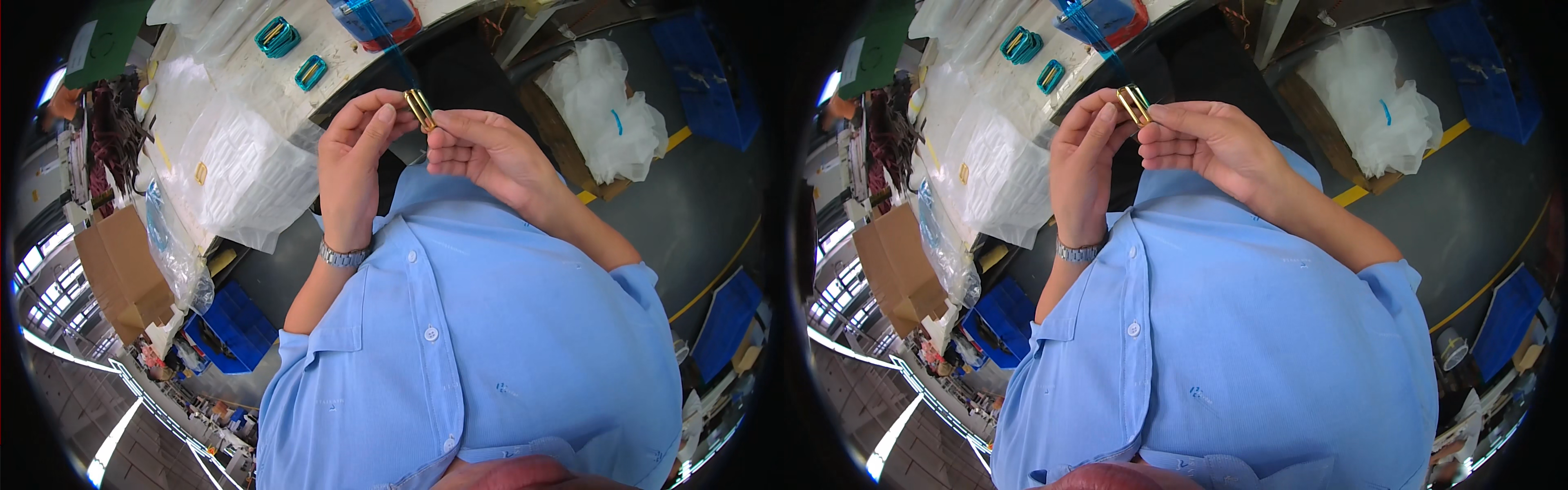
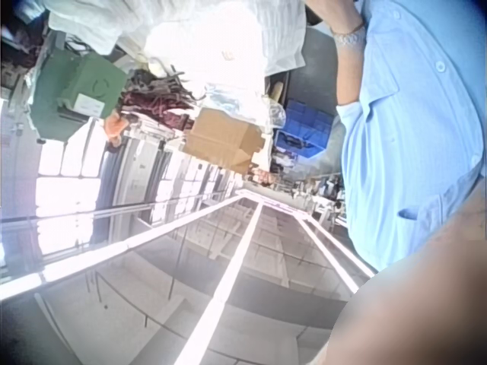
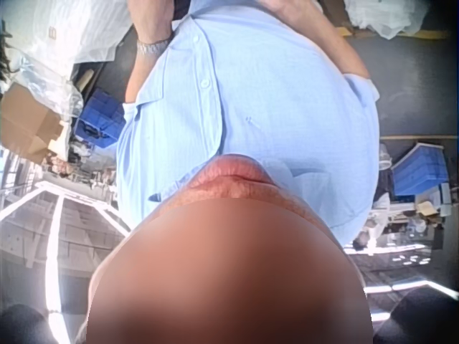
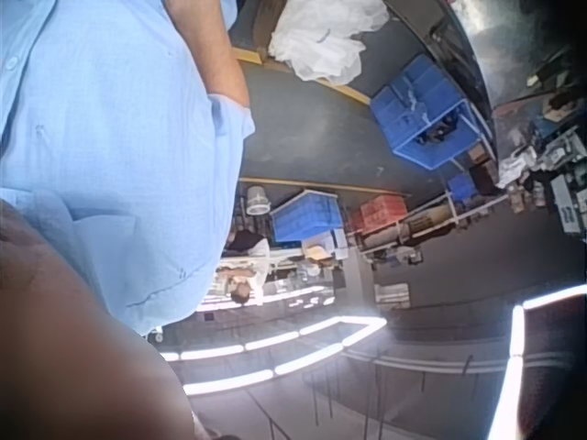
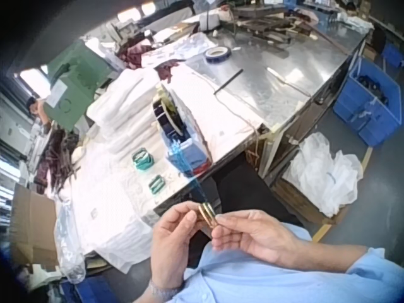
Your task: Applying blue protective film to gold-colored metal buckles and arranging them on a tray.
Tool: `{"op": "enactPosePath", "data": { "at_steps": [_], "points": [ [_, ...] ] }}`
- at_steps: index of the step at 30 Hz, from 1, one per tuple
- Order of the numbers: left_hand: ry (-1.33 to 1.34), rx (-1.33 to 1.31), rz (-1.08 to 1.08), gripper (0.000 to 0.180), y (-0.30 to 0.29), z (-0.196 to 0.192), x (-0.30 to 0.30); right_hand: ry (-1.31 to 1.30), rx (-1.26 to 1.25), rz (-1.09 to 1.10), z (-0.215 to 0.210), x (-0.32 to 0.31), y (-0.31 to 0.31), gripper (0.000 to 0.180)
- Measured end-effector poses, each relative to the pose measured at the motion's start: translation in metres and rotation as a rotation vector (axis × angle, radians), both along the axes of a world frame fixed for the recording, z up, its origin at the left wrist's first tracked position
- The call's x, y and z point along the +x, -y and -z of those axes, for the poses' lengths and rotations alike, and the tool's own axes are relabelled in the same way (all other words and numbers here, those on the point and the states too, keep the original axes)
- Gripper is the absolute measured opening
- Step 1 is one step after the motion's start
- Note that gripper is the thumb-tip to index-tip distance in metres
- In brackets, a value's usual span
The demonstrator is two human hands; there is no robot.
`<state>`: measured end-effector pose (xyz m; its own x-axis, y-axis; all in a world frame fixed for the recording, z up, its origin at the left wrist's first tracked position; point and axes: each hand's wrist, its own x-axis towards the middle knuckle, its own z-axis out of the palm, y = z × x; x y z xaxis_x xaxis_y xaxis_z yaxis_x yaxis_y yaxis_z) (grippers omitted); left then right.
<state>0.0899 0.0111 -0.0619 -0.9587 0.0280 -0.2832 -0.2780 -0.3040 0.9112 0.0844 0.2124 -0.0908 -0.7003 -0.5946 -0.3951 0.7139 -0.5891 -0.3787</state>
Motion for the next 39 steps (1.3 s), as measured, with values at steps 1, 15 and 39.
{"op": "enactPosePath", "data": {
  "at_steps": [1,15,39],
  "points": [
    [0.047,-0.003,0.006,0.024,0.000,0.002,-0.002,0.020,-0.016,0.006,-0.001,0.000,0.000,0.023],
    [0.325,0.221,0.121,0.022,0.004,0.008,-0.028,-0.037,0.100,0.012,-0.038,-0.006,0.005,0.030],
    [0.012,-0.267,0.099,0.017,0.003,-0.014,-0.015,-0.555,0.466,0.174,-0.024,-0.040,0.022,0.042]
  ]
}}
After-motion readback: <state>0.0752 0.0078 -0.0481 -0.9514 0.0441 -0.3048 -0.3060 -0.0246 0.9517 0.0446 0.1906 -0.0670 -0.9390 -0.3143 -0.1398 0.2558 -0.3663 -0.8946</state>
